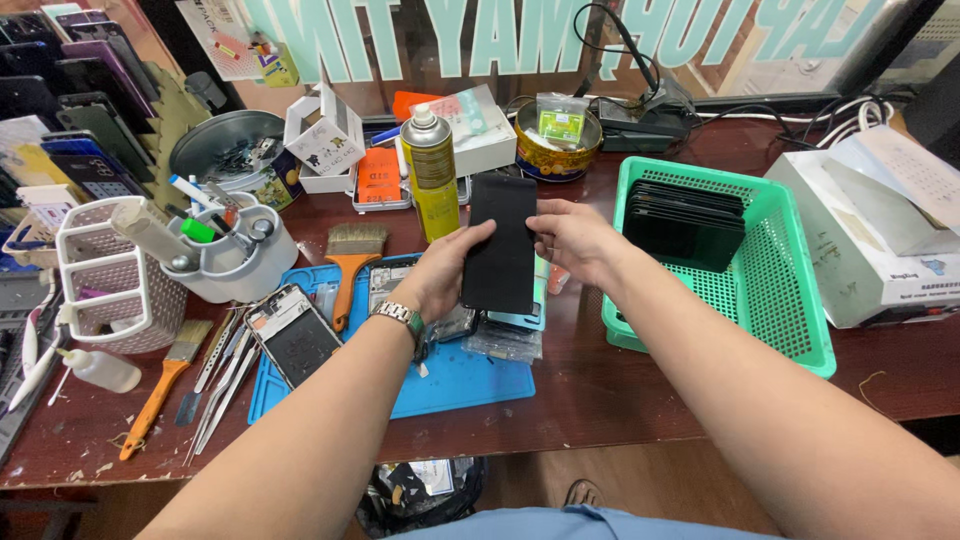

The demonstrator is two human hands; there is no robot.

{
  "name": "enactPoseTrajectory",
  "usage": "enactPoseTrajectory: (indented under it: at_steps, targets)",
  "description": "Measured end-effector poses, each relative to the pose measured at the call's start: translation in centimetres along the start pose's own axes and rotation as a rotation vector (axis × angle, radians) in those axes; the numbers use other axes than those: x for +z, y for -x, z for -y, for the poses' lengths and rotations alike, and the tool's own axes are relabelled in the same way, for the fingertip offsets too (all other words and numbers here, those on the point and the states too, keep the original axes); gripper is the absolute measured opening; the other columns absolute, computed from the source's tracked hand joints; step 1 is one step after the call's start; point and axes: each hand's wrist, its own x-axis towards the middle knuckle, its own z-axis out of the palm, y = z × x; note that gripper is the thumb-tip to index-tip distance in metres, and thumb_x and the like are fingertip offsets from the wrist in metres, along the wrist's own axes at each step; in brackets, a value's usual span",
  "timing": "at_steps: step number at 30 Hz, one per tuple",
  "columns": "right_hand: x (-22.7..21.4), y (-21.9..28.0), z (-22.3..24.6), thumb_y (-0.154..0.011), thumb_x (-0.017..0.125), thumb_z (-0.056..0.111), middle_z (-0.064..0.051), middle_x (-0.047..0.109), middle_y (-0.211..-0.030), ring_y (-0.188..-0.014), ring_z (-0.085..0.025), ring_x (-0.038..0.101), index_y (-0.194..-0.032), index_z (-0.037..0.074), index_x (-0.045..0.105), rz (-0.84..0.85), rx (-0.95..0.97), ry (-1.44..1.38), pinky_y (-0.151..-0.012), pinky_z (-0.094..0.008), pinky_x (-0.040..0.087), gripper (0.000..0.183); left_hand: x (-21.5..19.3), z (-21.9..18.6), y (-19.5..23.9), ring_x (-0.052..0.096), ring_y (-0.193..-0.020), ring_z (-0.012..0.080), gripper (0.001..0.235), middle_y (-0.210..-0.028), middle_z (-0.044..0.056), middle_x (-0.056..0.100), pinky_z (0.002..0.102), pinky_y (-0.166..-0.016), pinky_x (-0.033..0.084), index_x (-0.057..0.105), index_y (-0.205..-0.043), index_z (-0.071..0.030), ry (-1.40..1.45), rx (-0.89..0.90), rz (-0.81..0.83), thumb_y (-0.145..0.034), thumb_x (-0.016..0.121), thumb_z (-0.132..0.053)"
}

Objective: The person repeatedly picks up black rectangular electronic components from a green basket, places them on a blue mat, and then returns them to the basket. The person handles the components one at a time in a repetitive cycle throughout the clip.

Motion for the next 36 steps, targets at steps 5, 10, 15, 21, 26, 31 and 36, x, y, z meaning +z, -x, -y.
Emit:
enactPoseTrajectory:
  at_steps: [5, 10, 15, 21, 26, 31, 36]
  targets:
    - [-3.0, 1.9, 1.9, -0.085, 0.073, 0.010, -0.007, 0.063, -0.120, -0.099, -0.017, 0.066, -0.144, 0.011, 0.046, -0.248, -0.073, 0.400, -0.083, -0.035, 0.059, 0.064, 2.4, -0.6, -2.5, 0.074, -0.095, 0.0157, 0.034, -0.109, 0.007, 0.076, 0.032, -0.081, 0.063, 0.071, -0.121, -0.005, -0.232, 0.003, 0.098, -0.087, 0.073, -0.011]
    - [-7.3, 5.4, 5.4, -0.079, 0.077, 0.007, -0.016, 0.049, -0.147, -0.129, -0.039, 0.046, -0.150, 0.011, 0.047, -0.307, -0.740, 1.319, -0.109, -0.047, 0.041, 0.077, 7.3, -1.9, -7.5, 0.071, -0.088, 0.0210, 0.031, -0.101, 0.014, 0.078, 0.035, -0.078, 0.058, 0.075, -0.113, 0.002, -1.000, 0.160, 0.164, -0.086, 0.077, -0.014]
    - [-12.7, 7.6, 9.1, -0.077, 0.075, 0.008, -0.013, 0.049, -0.150, -0.129, -0.040, 0.043, -0.145, 0.014, 0.057, -0.195, -0.863, 1.538, -0.108, -0.048, 0.039, 0.071, 13.3, -1.8, -12.0, 0.074, -0.090, 0.0266, 0.035, -0.096, 0.016, 0.077, 0.038, -0.083, 0.056, 0.076, -0.111, -0.007, -1.540, 0.407, 0.307, -0.079, 0.080, -0.020]
    - [-18.6, 7.8, 10.5, -0.095, 0.070, 0.020, -0.016, 0.073, -0.102, -0.101, -0.035, 0.068, -0.121, 0.015, 0.075, -0.170, -0.399, 1.634, -0.092, -0.046, 0.053, 0.027, 18.8, 1.3, -15.1, 0.072, -0.092, 0.0319, 0.035, -0.098, 0.017, 0.076, 0.041, -0.083, 0.056, 0.075, -0.110, -0.007, -1.625, 0.609, 0.379, -0.078, 0.080, -0.021]
    - [-22.6, 7.5, 7.8, -0.090, 0.070, 0.018, -0.014, 0.077, -0.103, -0.096, -0.030, 0.074, -0.115, 0.010, 0.074, -0.163, -0.429, 1.310, -0.085, -0.040, 0.056, 0.027, 19.9, 3.5, -15.5, 0.075, -0.085, 0.0268, 0.037, -0.093, 0.014, 0.078, 0.038, -0.080, 0.058, 0.076, -0.103, -0.006, -1.487, 0.558, 0.205, -0.072, 0.084, -0.025]
    - [-25.6, 7.1, 7.2, -0.091, 0.069, 0.018, -0.013, 0.078, -0.102, -0.097, -0.026, 0.076, -0.115, 0.011, 0.073, -0.208, -0.339, 1.200, -0.085, -0.038, 0.057, 0.026, 20.0, 4.0, -16.5, 0.076, -0.086, 0.0248, 0.033, -0.092, 0.013, 0.077, 0.037, -0.081, 0.060, 0.076, -0.102, -0.006, -1.342, 0.552, 0.159, -0.076, 0.084, -0.025]
    - [-26.9, 6.4, 6.8, -0.092, 0.068, 0.018, -0.014, 0.076, -0.100, -0.094, -0.033, 0.074, -0.115, 0.012, 0.075, -0.280, -0.373, 1.363, -0.085, -0.044, 0.056, 0.025, 19.9, 5.6, -18.6, 0.075, -0.091, 0.0288, 0.022, -0.096, 0.014, 0.077, 0.040, -0.086, 0.058, 0.078, -0.101, -0.007, -1.520, 0.694, 0.149, -0.079, 0.079, -0.014]
